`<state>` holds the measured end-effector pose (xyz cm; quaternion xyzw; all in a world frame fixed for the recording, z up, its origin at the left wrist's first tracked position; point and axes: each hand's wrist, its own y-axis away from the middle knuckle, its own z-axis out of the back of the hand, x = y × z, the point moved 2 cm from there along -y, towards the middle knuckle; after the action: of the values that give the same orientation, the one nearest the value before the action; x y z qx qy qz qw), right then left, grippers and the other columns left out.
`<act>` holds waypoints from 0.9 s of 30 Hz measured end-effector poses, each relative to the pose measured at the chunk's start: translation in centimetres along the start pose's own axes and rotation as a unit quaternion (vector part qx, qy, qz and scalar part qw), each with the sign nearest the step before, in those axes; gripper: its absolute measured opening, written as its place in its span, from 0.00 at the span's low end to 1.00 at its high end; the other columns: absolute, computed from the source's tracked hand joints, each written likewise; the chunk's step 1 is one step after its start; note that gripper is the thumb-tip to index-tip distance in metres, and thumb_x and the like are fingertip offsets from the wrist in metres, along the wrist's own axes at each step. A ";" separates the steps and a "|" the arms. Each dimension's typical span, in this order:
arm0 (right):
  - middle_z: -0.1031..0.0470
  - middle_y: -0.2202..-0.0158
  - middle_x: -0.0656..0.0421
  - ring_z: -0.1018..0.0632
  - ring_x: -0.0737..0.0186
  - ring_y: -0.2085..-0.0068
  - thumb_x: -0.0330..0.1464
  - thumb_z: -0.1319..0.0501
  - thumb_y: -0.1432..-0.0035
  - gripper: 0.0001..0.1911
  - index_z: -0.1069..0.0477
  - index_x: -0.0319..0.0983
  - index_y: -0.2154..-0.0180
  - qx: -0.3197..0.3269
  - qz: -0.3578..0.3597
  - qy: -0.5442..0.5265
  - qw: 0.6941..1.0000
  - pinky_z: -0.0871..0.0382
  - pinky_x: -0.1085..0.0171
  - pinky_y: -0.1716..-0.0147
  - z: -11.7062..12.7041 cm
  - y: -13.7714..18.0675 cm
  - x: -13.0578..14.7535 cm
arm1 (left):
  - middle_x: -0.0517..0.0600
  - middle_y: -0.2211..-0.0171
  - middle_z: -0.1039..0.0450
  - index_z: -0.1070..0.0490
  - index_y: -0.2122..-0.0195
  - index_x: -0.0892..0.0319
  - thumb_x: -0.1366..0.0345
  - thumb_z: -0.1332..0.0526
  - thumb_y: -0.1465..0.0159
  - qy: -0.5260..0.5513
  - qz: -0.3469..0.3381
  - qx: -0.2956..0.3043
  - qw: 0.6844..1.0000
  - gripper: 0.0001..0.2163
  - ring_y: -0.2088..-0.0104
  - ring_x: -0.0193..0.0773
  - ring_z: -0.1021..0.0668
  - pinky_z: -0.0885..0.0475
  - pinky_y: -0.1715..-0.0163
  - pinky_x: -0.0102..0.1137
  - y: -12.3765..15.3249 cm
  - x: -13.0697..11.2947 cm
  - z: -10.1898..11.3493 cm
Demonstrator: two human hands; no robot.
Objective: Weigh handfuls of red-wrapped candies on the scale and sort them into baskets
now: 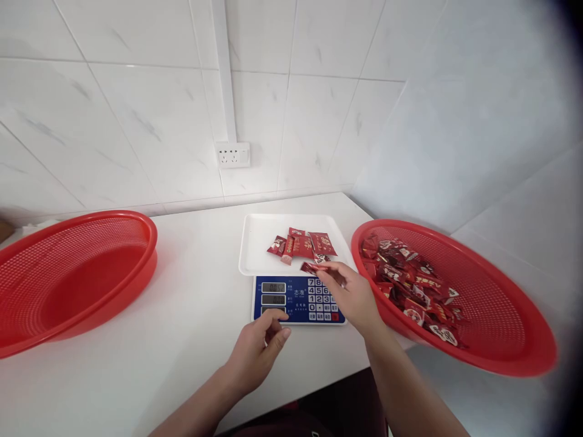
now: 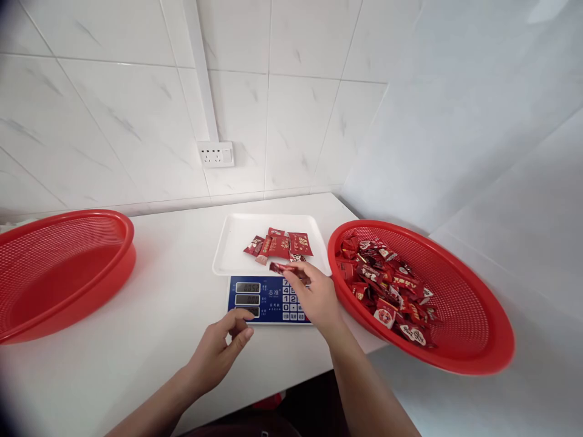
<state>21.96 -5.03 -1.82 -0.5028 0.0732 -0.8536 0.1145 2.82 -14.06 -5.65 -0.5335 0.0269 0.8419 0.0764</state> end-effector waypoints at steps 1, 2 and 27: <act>0.24 0.58 0.53 0.25 0.55 0.58 0.43 0.45 0.42 0.16 0.29 0.41 0.59 -0.005 0.020 0.046 0.999 0.32 0.55 0.58 -0.1 -0.9 0.0 | 0.44 0.76 0.33 0.34 0.58 0.55 0.59 0.48 0.37 -0.007 -0.004 -0.008 1.000 0.10 0.74 0.33 0.31 0.35 0.73 0.28 0.0 0.1 0.3; 0.25 0.56 0.53 0.26 0.54 0.55 0.42 0.46 0.42 0.16 0.29 0.41 0.57 -0.008 0.038 0.092 0.995 0.33 0.54 0.56 -0.2 -1.7 0.0 | 0.44 0.76 0.33 0.34 0.59 0.55 0.59 0.48 0.37 -0.015 -0.007 -0.015 1.000 0.10 0.75 0.33 0.31 0.35 0.73 0.27 0.0 0.2 0.7; 0.46 0.38 0.54 0.51 0.42 0.37 0.43 0.39 0.47 0.33 0.44 0.47 0.41 0.120 0.068 0.265 0.954 0.50 0.38 0.45 0.5 -5.6 -0.6 | 0.46 0.72 0.29 0.31 0.63 0.57 0.59 0.48 0.37 -0.039 0.012 -0.071 0.997 0.10 0.73 0.33 0.29 0.34 0.74 0.26 -0.6 2.8 2.6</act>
<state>22.02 0.52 -0.75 -0.2350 0.0317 -0.9488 0.2084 -0.56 -12.87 -7.03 -0.5043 -0.0290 0.8626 0.0294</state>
